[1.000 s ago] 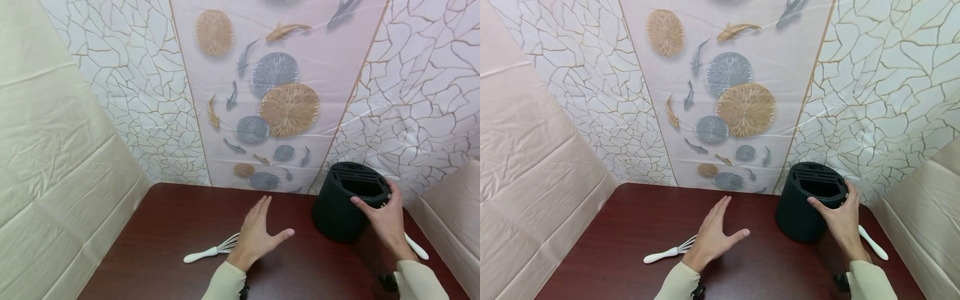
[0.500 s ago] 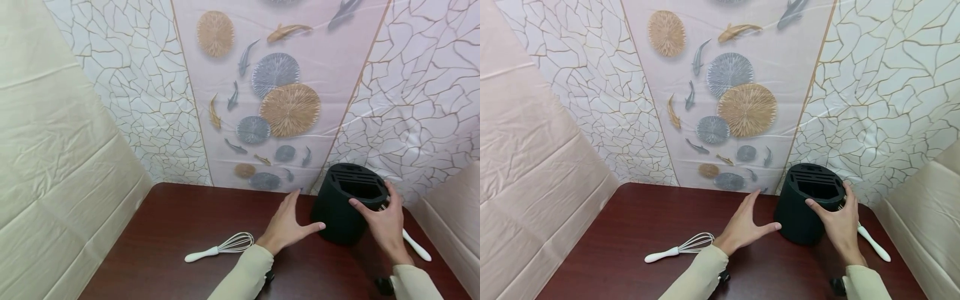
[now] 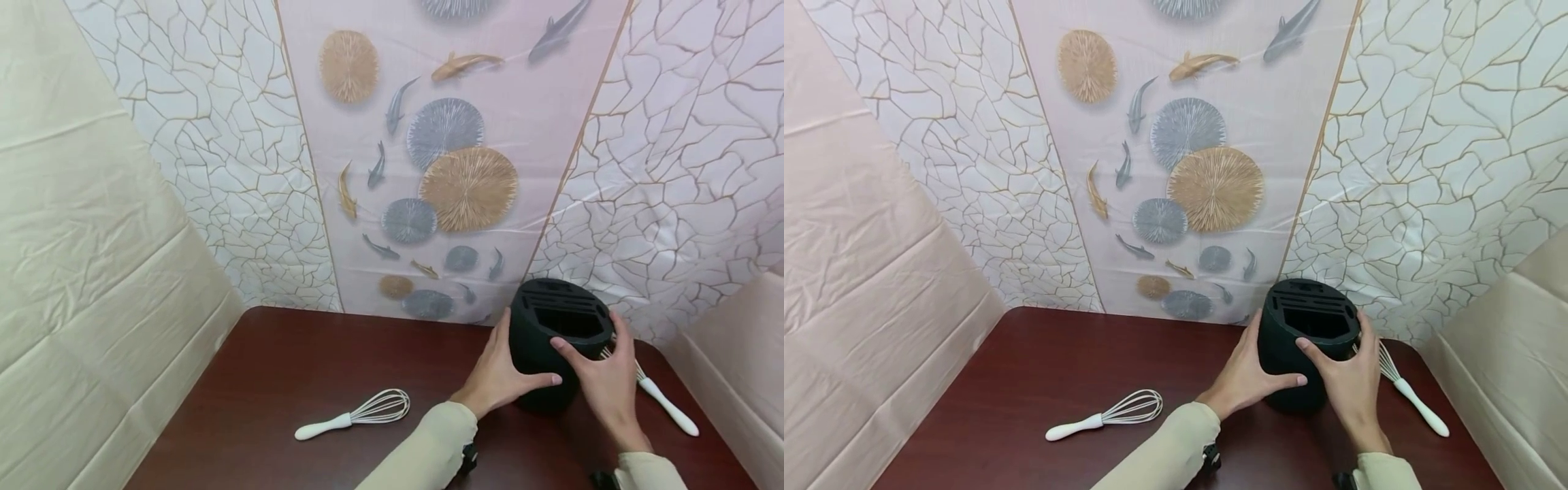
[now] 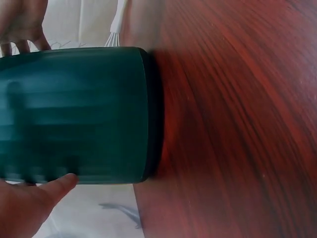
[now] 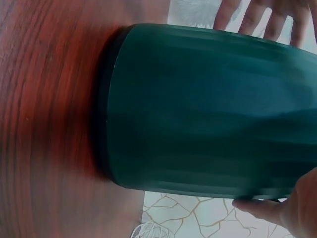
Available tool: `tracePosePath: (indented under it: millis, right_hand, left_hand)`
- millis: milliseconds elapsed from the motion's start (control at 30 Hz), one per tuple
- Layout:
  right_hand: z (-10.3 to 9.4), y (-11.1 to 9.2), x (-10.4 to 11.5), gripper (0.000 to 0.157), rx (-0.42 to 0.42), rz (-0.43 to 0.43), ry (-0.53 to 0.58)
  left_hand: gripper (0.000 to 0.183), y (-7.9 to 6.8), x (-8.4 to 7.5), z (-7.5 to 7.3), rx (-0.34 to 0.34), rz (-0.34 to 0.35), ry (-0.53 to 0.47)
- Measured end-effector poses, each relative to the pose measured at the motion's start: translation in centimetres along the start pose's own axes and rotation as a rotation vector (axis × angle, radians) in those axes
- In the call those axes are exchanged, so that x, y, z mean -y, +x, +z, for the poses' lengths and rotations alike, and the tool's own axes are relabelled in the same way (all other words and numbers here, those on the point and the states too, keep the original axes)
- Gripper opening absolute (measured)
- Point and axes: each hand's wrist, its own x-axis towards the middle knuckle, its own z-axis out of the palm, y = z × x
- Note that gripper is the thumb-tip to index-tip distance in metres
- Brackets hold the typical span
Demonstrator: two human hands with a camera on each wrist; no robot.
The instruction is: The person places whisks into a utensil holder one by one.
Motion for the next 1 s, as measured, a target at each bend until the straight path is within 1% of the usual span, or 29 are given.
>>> tracePosePath:
  millis: [67, 167, 300, 400, 433, 500, 567, 667, 833, 1000]
  right_hand:
    - [0.2, -0.6, 0.0, 0.109, -0.011, 0.019, 0.000]
    - [0.5, -1.0, 0.3, 0.110, -0.019, 0.024, 0.007]
    - [0.9, -1.0, 0.8, 0.109, -0.001, 0.013, 0.018]
    - [1.1, -1.0, 0.9, 0.107, 0.019, 0.004, 0.026]
    - [1.0, -1.0, 1.0, 0.105, 0.023, -0.004, 0.031]
    - [1.0, -1.1, 1.0, 0.094, 0.033, -0.022, 0.045]
    - [0.9, -1.0, 1.1, 0.085, 0.051, -0.041, 0.052]
    - [0.9, -0.6, 1.4, 0.077, 0.089, -0.066, 0.042]
    - [0.8, -0.1, 1.5, 0.085, 0.160, -0.075, -0.023]
    - [0.6, 0.1, 1.1, 0.092, 0.243, -0.123, -0.058]
  left_hand:
    - [0.127, -0.2, 0.0, 0.2, -0.016, -0.013, 0.001]
    - [0.128, -0.3, 0.1, 0.4, -0.042, -0.010, 0.014]
    - [0.125, 0.0, 0.3, 0.1, -0.075, 0.016, 0.020]
    - [0.123, 0.1, 0.3, -0.3, -0.087, 0.049, -0.001]
    - [0.122, 0.1, 0.4, -0.5, -0.085, 0.059, -0.012]
    - [0.122, -0.1, 0.5, -0.8, -0.086, 0.065, -0.023]
    - [0.122, -0.1, 0.6, -1.0, -0.091, 0.057, -0.038]
    - [0.123, -0.3, 0.7, -1.4, -0.102, 0.039, -0.042]
    - [0.123, -0.6, 0.9, -2.0, -0.109, 0.032, -0.041]
    - [0.122, -1.1, 1.2, -2.7, -0.115, 0.024, -0.027]
